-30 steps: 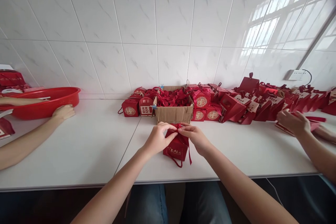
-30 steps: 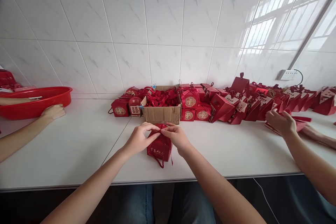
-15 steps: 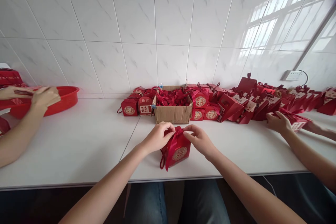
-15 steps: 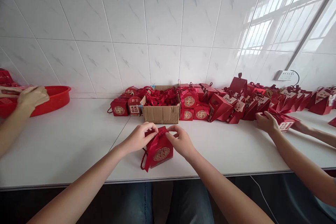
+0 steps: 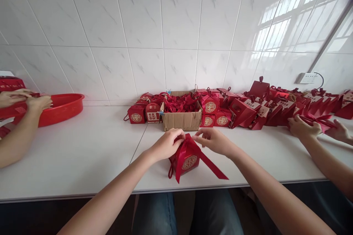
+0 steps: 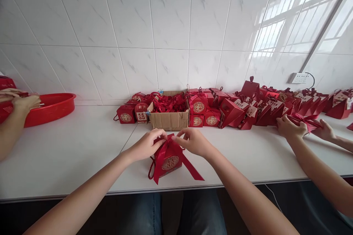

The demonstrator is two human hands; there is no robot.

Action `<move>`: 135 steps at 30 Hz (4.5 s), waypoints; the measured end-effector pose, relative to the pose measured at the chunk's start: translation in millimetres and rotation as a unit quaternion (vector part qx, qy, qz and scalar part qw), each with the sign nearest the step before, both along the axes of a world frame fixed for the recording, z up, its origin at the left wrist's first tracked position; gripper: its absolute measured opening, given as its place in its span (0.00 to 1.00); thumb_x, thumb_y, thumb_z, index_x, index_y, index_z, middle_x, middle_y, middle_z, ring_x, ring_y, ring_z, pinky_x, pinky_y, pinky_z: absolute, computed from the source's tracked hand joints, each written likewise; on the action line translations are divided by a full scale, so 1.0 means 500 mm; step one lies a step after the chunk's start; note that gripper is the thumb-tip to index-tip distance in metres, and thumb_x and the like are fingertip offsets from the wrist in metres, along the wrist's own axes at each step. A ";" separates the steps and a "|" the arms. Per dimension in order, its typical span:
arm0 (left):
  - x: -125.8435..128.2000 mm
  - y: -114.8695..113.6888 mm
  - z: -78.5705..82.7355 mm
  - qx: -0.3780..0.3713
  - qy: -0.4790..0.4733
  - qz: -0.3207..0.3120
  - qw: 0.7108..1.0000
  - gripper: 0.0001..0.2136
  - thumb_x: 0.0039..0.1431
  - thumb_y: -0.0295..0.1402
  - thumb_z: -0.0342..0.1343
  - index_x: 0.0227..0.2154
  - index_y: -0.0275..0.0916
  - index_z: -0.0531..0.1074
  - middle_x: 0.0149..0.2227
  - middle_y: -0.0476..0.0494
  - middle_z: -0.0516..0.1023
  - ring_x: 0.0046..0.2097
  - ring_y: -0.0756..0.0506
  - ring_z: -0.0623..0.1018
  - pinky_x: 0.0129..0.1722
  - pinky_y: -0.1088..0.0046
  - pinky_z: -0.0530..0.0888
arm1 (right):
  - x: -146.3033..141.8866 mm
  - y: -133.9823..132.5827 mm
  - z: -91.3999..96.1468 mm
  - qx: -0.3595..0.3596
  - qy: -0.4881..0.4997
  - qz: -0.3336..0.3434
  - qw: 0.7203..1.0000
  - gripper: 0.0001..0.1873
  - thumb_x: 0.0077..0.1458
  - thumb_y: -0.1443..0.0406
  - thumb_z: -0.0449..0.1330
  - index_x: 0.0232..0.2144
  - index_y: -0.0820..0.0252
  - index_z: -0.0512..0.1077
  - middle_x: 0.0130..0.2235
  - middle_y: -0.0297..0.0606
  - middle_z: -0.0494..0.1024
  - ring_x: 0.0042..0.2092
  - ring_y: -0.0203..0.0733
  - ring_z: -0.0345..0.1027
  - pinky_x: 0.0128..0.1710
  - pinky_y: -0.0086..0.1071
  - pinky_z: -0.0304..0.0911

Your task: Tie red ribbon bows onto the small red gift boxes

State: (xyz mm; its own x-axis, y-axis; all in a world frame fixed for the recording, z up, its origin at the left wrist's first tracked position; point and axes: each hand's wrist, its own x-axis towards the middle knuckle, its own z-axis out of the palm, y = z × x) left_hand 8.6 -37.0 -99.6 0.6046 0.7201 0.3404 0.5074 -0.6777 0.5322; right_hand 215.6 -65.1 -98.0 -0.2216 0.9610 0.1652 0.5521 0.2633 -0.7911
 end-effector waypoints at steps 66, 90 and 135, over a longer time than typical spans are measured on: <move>-0.042 0.052 0.016 -0.057 0.043 -0.054 0.996 0.13 0.49 0.24 0.52 0.37 0.39 0.74 0.40 0.45 0.74 0.45 0.45 0.73 0.47 0.67 0.69 | -0.022 0.043 -0.051 0.269 -0.175 0.236 0.917 0.15 0.59 0.67 0.53 0.42 0.51 0.77 0.33 0.39 0.59 0.35 0.40 0.58 0.33 0.32 0.61; -0.022 0.033 -0.010 0.000 -0.035 -0.029 0.999 0.10 0.54 0.31 0.54 0.40 0.41 0.70 0.39 0.45 0.75 0.43 0.46 0.74 0.46 0.67 0.69 | -0.020 0.042 -0.054 0.259 -0.166 0.236 0.922 0.15 0.58 0.68 0.53 0.43 0.50 0.77 0.35 0.39 0.63 0.38 0.41 0.60 0.36 0.34 0.63; -0.004 0.031 0.035 -0.084 0.133 -0.077 0.984 0.27 0.48 0.27 0.49 0.53 0.44 0.57 0.32 0.49 0.64 0.37 0.46 0.66 0.38 0.70 0.66 | -0.018 0.053 -0.070 0.260 -0.133 0.257 0.921 0.14 0.60 0.67 0.52 0.41 0.50 0.77 0.44 0.43 0.68 0.46 0.44 0.61 0.40 0.38 0.64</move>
